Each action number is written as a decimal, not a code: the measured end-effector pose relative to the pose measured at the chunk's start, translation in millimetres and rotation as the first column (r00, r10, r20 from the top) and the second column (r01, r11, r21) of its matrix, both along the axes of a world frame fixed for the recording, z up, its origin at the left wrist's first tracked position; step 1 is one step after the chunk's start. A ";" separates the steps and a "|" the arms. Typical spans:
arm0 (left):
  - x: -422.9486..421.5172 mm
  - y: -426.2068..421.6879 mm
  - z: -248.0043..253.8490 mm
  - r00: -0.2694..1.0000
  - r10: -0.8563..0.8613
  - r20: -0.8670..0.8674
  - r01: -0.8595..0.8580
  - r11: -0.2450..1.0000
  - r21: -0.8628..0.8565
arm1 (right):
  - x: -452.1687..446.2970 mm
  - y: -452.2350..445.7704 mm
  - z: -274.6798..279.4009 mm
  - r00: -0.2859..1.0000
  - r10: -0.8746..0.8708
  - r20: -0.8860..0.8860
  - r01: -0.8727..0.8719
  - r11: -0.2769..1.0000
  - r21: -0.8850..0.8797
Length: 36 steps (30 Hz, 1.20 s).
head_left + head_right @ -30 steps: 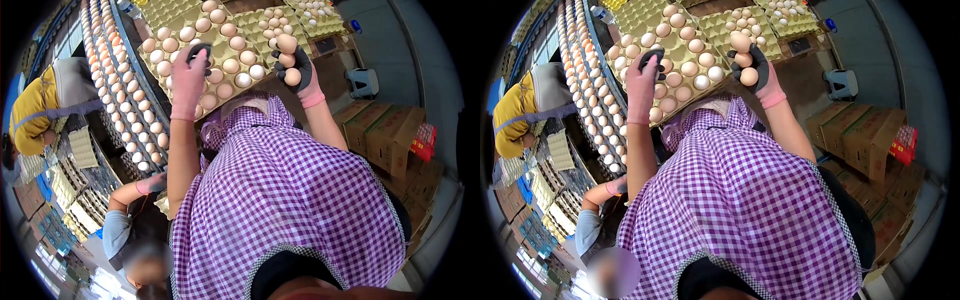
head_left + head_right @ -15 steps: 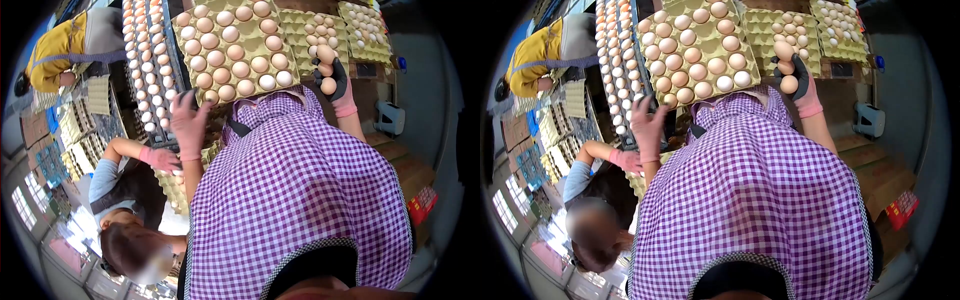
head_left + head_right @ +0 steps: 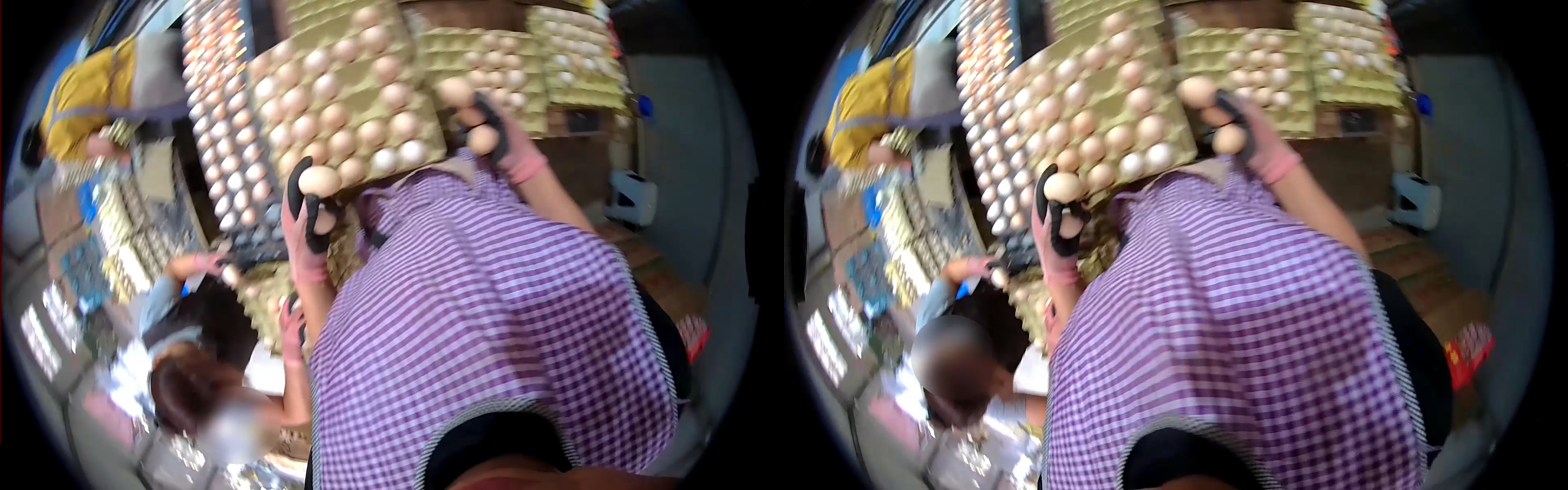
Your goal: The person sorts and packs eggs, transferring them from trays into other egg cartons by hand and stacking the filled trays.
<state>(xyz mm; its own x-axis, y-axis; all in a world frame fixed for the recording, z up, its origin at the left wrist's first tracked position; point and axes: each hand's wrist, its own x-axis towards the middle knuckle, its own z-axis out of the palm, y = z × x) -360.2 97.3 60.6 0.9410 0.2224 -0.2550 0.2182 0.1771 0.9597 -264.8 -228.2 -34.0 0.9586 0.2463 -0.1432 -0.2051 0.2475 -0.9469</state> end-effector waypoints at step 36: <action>292.8 -267.5 -214.7 0.863 -0.307 -0.402 0.379 -0.132 0.916 | 194.4 -175.4 -134.8 0.976 0.107 0.191 0.187 0.047 -0.981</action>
